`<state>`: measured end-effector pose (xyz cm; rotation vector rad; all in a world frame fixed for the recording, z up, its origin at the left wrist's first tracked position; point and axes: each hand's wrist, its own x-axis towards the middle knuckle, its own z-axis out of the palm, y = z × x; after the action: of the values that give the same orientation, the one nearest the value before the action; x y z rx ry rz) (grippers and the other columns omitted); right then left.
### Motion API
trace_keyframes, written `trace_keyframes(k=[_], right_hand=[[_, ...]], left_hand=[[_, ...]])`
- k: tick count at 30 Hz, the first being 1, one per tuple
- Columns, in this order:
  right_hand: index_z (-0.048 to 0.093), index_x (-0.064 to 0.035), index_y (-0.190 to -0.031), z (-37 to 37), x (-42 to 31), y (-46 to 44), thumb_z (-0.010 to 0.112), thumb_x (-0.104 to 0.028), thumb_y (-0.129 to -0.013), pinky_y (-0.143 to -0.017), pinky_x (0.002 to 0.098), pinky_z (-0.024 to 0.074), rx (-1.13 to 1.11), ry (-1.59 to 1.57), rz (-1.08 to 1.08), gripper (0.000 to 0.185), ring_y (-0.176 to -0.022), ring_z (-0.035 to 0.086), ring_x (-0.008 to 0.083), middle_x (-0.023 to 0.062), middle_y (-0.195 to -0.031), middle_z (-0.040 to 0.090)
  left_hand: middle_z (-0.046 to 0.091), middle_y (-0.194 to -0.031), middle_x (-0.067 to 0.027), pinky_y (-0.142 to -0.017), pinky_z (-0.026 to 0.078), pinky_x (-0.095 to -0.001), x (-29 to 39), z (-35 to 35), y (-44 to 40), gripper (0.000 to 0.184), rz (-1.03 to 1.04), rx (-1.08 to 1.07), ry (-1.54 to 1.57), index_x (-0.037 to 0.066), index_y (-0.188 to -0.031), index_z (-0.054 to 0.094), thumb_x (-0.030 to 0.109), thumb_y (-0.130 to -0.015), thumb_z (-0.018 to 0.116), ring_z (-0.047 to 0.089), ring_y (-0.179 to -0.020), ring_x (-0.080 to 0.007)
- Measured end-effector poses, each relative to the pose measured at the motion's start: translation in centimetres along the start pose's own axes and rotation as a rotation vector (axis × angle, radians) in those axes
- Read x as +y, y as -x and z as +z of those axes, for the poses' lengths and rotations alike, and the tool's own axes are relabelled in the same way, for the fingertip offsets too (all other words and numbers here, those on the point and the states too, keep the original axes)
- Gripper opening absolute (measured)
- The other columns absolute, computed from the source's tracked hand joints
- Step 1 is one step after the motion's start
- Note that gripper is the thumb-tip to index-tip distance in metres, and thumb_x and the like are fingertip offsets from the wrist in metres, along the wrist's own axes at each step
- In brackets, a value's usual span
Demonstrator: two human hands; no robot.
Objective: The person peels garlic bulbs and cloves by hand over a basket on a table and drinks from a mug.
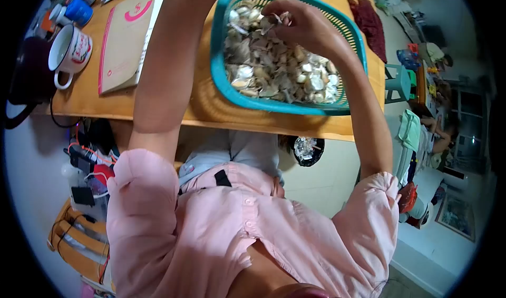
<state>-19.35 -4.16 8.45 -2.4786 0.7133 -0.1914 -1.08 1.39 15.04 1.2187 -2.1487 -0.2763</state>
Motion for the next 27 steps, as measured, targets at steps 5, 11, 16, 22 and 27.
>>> trace_keyframes(k=[5, 11, 16, 22, 27], right_hand=[[0.055, 0.0007, -0.116, -5.5, 2.5, 3.5, 0.061, -0.022, -0.092, -0.077, 0.0264, 0.0549, 0.092, -1.140, 0.127, 0.033, -0.085, 0.065, 0.0150, 0.0083, -0.097, 0.064], [0.054, 0.0043, -0.109, -6.8, 3.4, 4.5, 0.049, -0.034, -0.098, -0.065, 0.0242, 0.0564, 0.115, -1.313, 0.084, 0.041, -0.069, 0.065, 0.0142, 0.0113, -0.087, 0.065], [0.054, 0.0050, -0.112, -8.0, 3.1, 4.8, 0.040, -0.045, -0.099, -0.065, 0.0283, 0.0551, 0.094, -1.004, 0.036, 0.053, -0.073, 0.065, 0.0180, 0.0125, -0.089, 0.065], [0.056, 0.0056, -0.113, -8.9, 1.3, 4.8, 0.064, -0.019, -0.091, -0.074, 0.0256, 0.0511, 0.098, -0.776, -0.042, 0.035, -0.083, 0.061, 0.0110, 0.0064, -0.093, 0.063], [0.058, 0.0041, -0.112, -9.3, 1.6, 5.7, 0.063, -0.023, -0.091, -0.076, 0.0249, 0.0492, 0.109, -0.677, -0.012, 0.035, -0.086, 0.060, 0.0097, 0.0039, -0.093, 0.064]], left_hand=[[0.066, -0.088, -0.0194, -0.075, 0.050, -0.0396, 1.3, 0.1, -1.3, 0.024, 0.013, -0.150, 0.037, -0.001, -0.105, 0.063, 0.009, -0.083, 0.062, 0.064, -0.081, -0.0323], [0.060, -0.079, -0.0040, -0.062, 0.047, -0.0237, 1.2, 3.1, -2.8, 0.034, 0.197, 0.085, 0.204, 0.003, -0.114, 0.062, 0.011, -0.082, 0.071, 0.055, -0.068, -0.0100], [0.059, -0.074, 0.0008, -0.058, 0.045, -0.0197, 1.5, 3.0, -2.6, 0.024, -0.009, -0.006, 0.431, -0.001, -0.104, 0.063, 0.013, -0.086, 0.069, 0.053, -0.066, -0.0043], [0.064, -0.080, -0.0026, -0.059, 0.051, -0.0204, 1.4, 2.1, -2.6, 0.020, -0.191, -0.044, 0.582, -0.002, -0.105, 0.061, 0.011, -0.091, 0.062, 0.061, -0.068, -0.0061], [0.066, -0.083, -0.0062, -0.062, 0.051, -0.0231, 1.2, 1.7, -2.0, 0.020, -0.115, -0.026, 0.458, -0.002, -0.103, 0.063, 0.012, -0.089, 0.064, 0.062, -0.069, -0.0104]])
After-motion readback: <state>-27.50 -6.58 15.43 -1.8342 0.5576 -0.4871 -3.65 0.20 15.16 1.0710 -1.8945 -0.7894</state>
